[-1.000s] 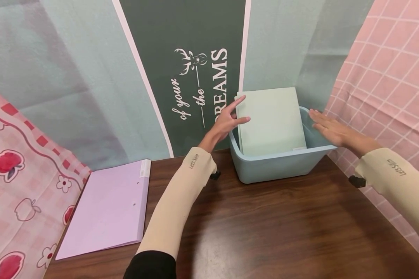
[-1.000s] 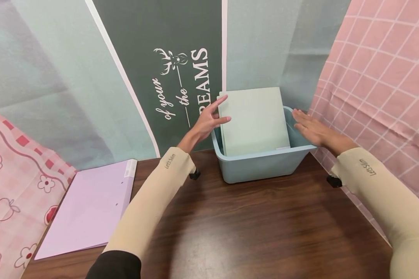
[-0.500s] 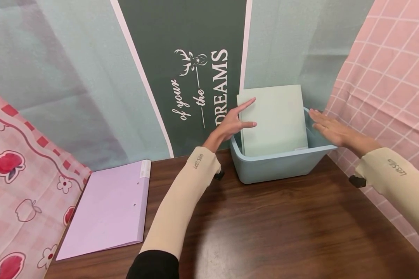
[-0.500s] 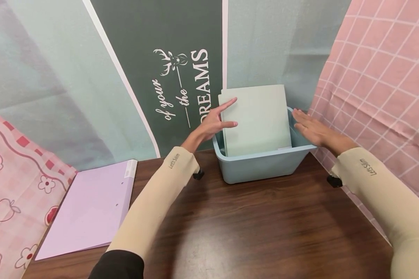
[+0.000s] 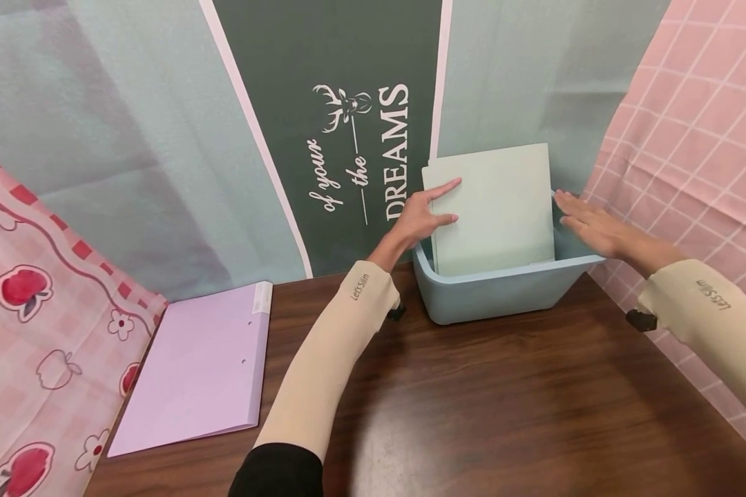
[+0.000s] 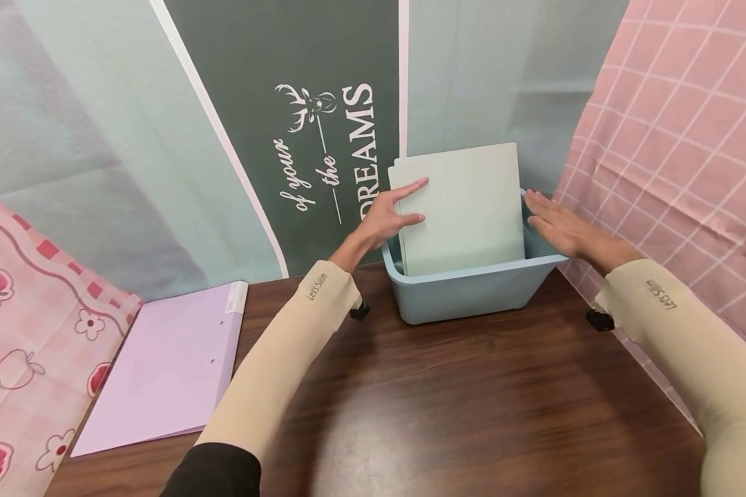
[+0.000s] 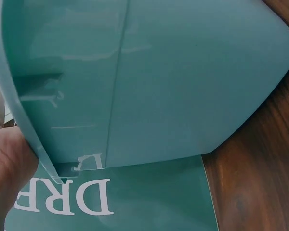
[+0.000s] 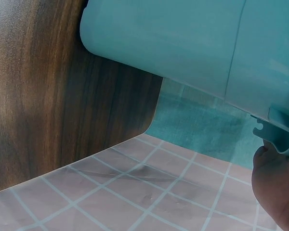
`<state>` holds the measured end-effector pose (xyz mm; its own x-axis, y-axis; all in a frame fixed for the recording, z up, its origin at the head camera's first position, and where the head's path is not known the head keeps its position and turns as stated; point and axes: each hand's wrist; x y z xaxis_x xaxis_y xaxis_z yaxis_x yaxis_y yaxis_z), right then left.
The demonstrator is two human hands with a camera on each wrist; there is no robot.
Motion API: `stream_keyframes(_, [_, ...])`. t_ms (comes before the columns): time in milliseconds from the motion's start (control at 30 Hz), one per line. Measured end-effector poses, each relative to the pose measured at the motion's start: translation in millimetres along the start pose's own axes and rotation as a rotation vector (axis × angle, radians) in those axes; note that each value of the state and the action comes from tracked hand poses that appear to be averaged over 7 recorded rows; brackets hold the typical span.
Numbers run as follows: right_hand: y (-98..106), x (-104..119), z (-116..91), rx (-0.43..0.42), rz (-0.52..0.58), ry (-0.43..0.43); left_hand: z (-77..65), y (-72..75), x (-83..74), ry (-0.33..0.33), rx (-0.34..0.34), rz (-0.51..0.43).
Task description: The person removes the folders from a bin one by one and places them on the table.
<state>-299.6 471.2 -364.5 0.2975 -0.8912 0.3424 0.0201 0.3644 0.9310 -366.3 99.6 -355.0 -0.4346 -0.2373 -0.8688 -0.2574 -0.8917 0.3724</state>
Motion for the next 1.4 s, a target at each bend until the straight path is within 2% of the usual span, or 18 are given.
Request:
stream_keyframes(167, [1, 0, 0, 0.005, -0.008, 0.010, -2.6, -3.0, -0.7, 0.023, -0.078, 0.008])
stream_keyframes(400, [1, -1, 1, -0.004, -0.005, 0.040, -6.6, -1.1, -0.7, 0.011, -0.129, -0.011])
stream_keyframes(633, [3, 1, 2, 0.002, 0.000, 0.024, -11.2, 3.2, -4.4, -0.032, -0.142, -0.043])
stream_keyframes(800, [3, 0, 3, 0.000, -0.012, 0.033, -16.1, 5.9, -7.3, -0.046, -0.178, -0.032])
stream_keyframes(933, [1, -1, 3, -0.005, -0.024, 0.045, -21.4, 9.4, -9.9, -0.051, -0.202, -0.059])
stream_keyframes(1400, [1, -3, 2, 0.008, -0.015, 0.016, -31.1, 21.8, -28.4, -0.089, -0.277, -0.102])
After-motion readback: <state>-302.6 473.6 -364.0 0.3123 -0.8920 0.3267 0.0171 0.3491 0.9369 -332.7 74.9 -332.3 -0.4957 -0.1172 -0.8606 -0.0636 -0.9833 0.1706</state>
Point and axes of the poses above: each hand's wrist, its own z-axis towards the middle knuckle, its own y-axis out of the back of the hand, x = y × z, and after that the axes turned 6 degrees about -x, right-handed
